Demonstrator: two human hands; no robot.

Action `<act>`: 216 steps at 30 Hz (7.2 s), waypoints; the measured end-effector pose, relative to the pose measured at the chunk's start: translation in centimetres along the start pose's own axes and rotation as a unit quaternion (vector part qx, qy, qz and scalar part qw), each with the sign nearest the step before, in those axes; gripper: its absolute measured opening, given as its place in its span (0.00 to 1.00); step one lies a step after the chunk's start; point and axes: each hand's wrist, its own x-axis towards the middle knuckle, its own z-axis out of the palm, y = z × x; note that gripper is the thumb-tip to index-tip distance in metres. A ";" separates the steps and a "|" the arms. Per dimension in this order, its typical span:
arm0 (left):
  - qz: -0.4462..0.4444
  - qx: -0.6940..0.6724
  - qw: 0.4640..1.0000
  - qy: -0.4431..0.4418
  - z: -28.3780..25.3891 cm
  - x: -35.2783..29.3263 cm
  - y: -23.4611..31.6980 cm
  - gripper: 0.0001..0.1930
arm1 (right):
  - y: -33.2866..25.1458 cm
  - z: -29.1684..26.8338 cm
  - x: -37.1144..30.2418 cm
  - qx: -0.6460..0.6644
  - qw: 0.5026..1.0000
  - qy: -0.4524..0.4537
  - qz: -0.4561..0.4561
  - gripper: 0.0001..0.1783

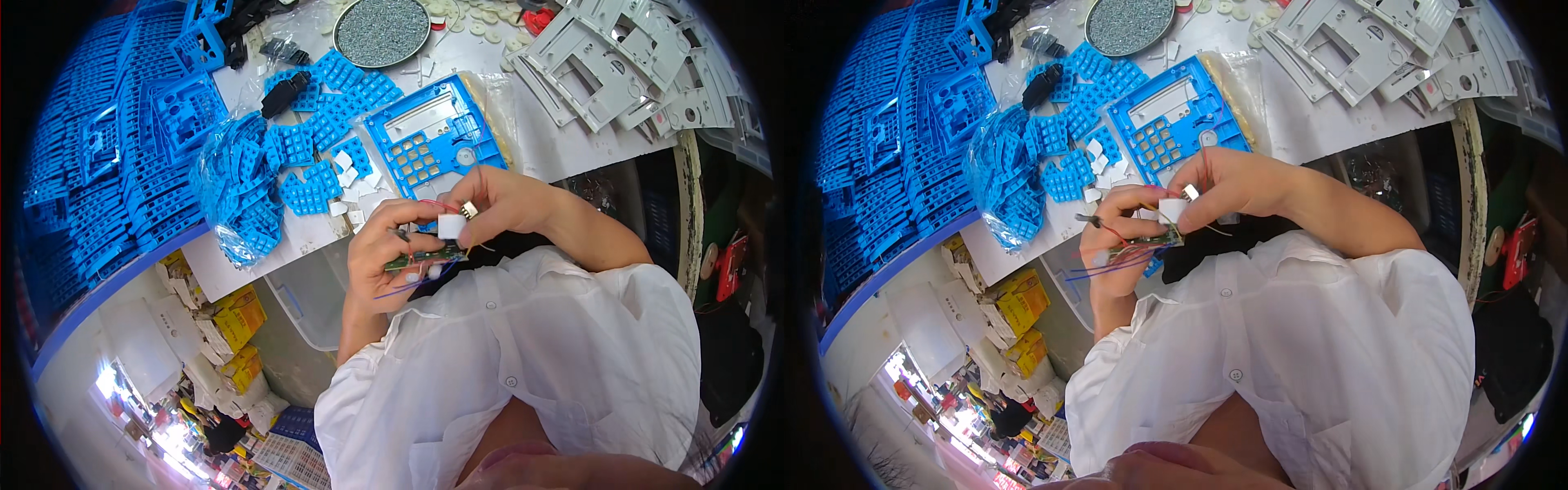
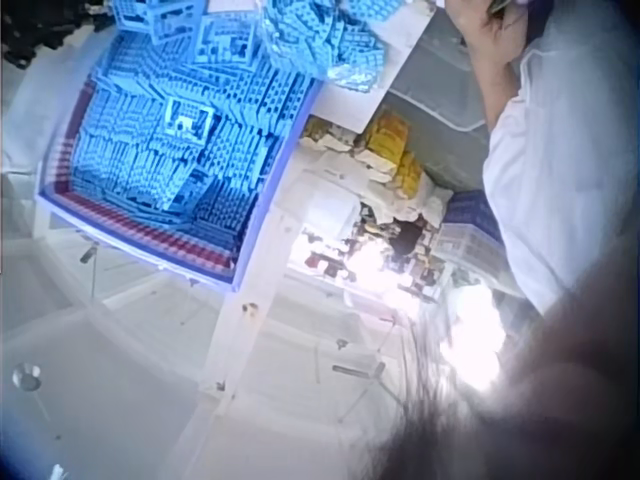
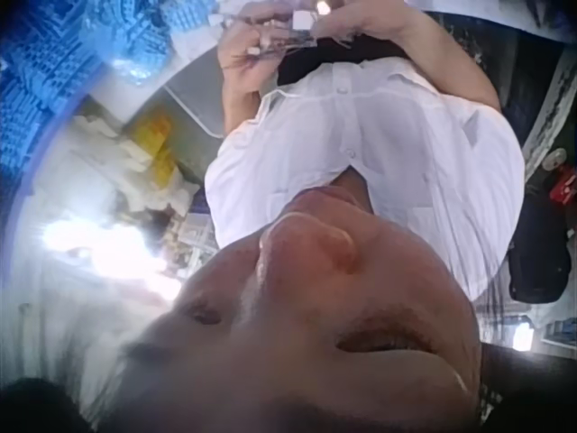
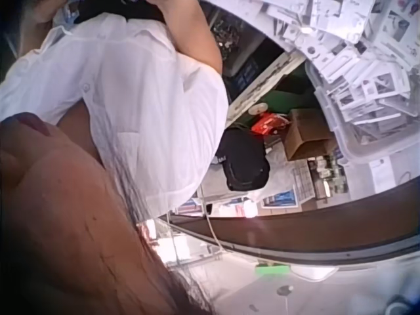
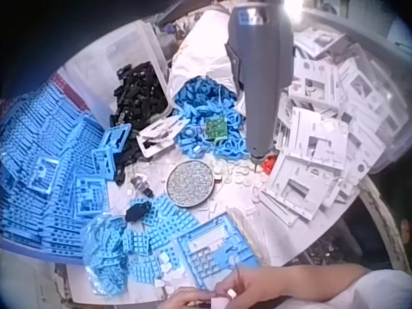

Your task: Assembling the components of an electronic toy into a blue plastic casing using a screwdriver.

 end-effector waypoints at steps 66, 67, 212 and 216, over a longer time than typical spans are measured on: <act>0.004 0.280 0.953 0.113 -0.4 2.4 5.1 0.09 | -5.7 -2.3 -13.1 -0.331 0.856 0.105 -0.384 0.07; 0.037 0.273 0.954 0.119 -1.1 2.8 5.8 0.15 | -5.7 -1.6 -13.7 -0.311 0.877 0.074 -0.357 0.14; -0.254 0.480 0.833 0.106 -10.9 -2.3 -4.8 0.31 | -3.6 -7.8 -7.3 -0.213 0.934 0.256 -0.132 0.16; -0.267 0.471 0.834 0.107 -10.8 -2.4 -4.4 0.30 | -3.5 -8.0 -7.2 -0.209 0.933 0.258 -0.141 0.17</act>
